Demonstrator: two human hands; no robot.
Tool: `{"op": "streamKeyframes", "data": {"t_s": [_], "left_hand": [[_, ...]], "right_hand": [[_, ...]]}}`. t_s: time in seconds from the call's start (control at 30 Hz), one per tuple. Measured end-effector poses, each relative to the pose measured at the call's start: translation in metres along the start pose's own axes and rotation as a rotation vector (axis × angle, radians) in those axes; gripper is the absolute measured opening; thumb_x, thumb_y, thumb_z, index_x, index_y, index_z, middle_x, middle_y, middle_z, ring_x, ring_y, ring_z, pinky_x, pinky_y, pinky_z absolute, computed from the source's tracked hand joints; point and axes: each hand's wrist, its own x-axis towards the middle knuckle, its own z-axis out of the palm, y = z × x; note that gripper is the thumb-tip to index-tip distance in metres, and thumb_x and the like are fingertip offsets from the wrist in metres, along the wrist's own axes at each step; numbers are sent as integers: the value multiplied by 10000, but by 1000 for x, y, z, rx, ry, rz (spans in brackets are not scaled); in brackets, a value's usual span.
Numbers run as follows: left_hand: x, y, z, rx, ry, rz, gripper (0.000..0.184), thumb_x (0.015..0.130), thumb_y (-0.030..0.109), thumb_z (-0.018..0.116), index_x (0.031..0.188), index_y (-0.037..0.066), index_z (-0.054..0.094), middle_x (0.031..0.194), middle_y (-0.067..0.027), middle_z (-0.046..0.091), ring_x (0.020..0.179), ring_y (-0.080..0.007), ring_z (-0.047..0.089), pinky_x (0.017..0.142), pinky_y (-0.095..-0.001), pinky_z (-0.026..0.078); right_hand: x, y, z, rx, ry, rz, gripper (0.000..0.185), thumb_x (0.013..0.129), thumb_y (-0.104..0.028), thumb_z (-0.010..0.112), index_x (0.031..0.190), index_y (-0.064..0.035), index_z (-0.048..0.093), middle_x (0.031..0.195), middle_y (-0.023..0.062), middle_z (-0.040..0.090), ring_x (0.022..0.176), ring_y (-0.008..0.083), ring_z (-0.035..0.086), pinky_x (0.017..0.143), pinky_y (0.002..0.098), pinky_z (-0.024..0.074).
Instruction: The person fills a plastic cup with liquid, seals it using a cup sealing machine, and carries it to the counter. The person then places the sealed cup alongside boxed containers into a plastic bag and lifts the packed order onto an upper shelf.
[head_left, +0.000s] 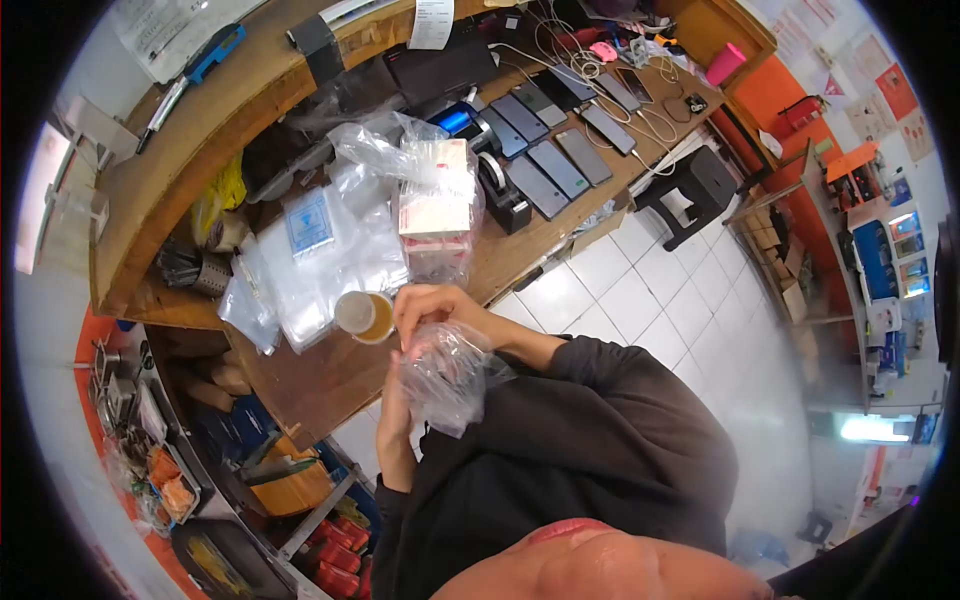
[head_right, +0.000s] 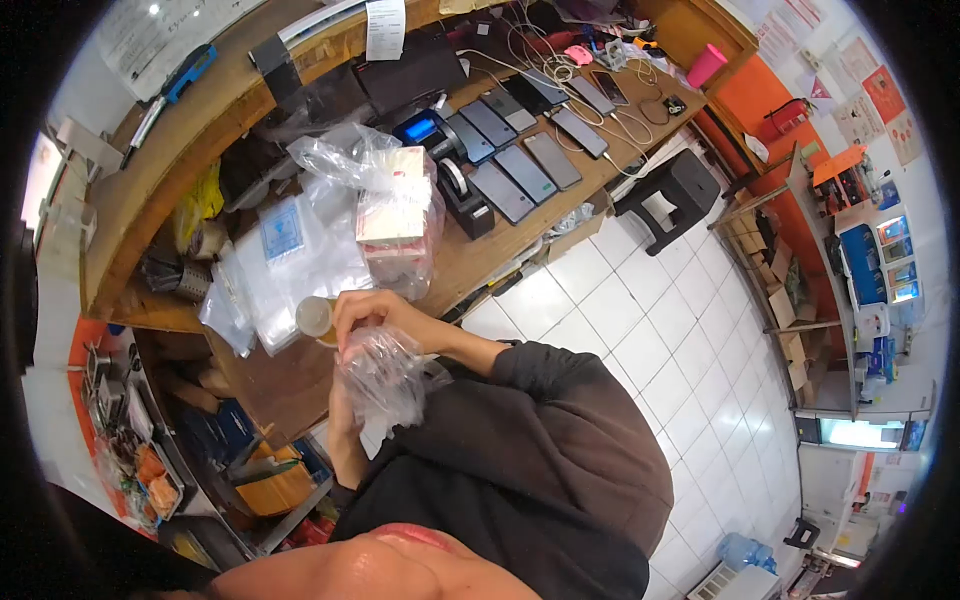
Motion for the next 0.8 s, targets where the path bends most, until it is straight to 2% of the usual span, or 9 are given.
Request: {"op": "streamKeyframes", "data": {"t_s": [0.13,0.2,0.27,0.33,0.43,0.57,0.67,0.73,0.8], "left_hand": [[8,9,-8,-174,-110,-155,447,938,341,504,1240,11,502,1108,-87,581,938,-168,596,776,-307,512],[9,18,-11,-269,24,132,373,924,284,535,1182,15,540,1046,-67,598,883,-159,609,715,-300,528],[16,24,-19,-201,85,186,273,936,242,514,1074,17,586,953,-46,604,812,-130,592,679,-260,500],[28,23,-35,214,251,383,161,919,166,538,879,18,584,777,-13,559,681,-78,511,601,-217,420],[33,40,-30,308,415,490,182,922,148,526,831,-5,564,742,-7,538,675,-67,471,599,-209,388],[75,33,-52,428,583,576,210,920,140,517,846,-55,548,746,-30,553,680,-86,469,614,-235,405],[105,-2,-80,658,566,493,173,865,60,538,919,-102,560,811,-107,622,734,-172,557,677,-302,452],[115,-34,-98,842,641,388,250,787,-20,558,1018,-115,574,932,-197,653,855,-274,619,773,-358,468],[107,-29,-79,841,638,319,381,722,-69,561,1101,-111,564,1018,-244,640,946,-335,623,852,-374,459]], "right_hand": [[1,13,-15,216,14,189,336,759,-62,742,1045,0,577,1028,51,554,936,143,547,850,258,434],[0,15,-21,271,-88,253,373,843,-149,680,1148,-4,522,1100,64,562,1016,156,557,913,287,432],[-2,26,-21,975,62,651,326,931,-261,565,1137,-10,538,1120,76,569,1070,165,552,950,329,432],[11,30,-21,1149,24,719,367,969,-340,473,1133,-19,541,1081,66,590,1012,158,580,864,339,496],[31,55,-18,733,208,666,294,948,-295,529,1079,-34,566,888,35,621,729,113,602,656,288,533],[62,104,-22,141,228,545,229,939,-247,549,985,-28,598,792,16,604,690,82,574,630,273,511],[69,141,-24,-209,352,549,162,898,-170,589,903,-10,614,746,61,608,686,154,588,609,313,480],[55,186,-29,-769,340,221,122,849,-116,620,877,2,617,754,135,610,708,269,595,633,366,457],[43,202,-30,-782,369,245,125,806,-108,645,869,-1,626,750,183,594,727,365,573,676,396,454]]}}
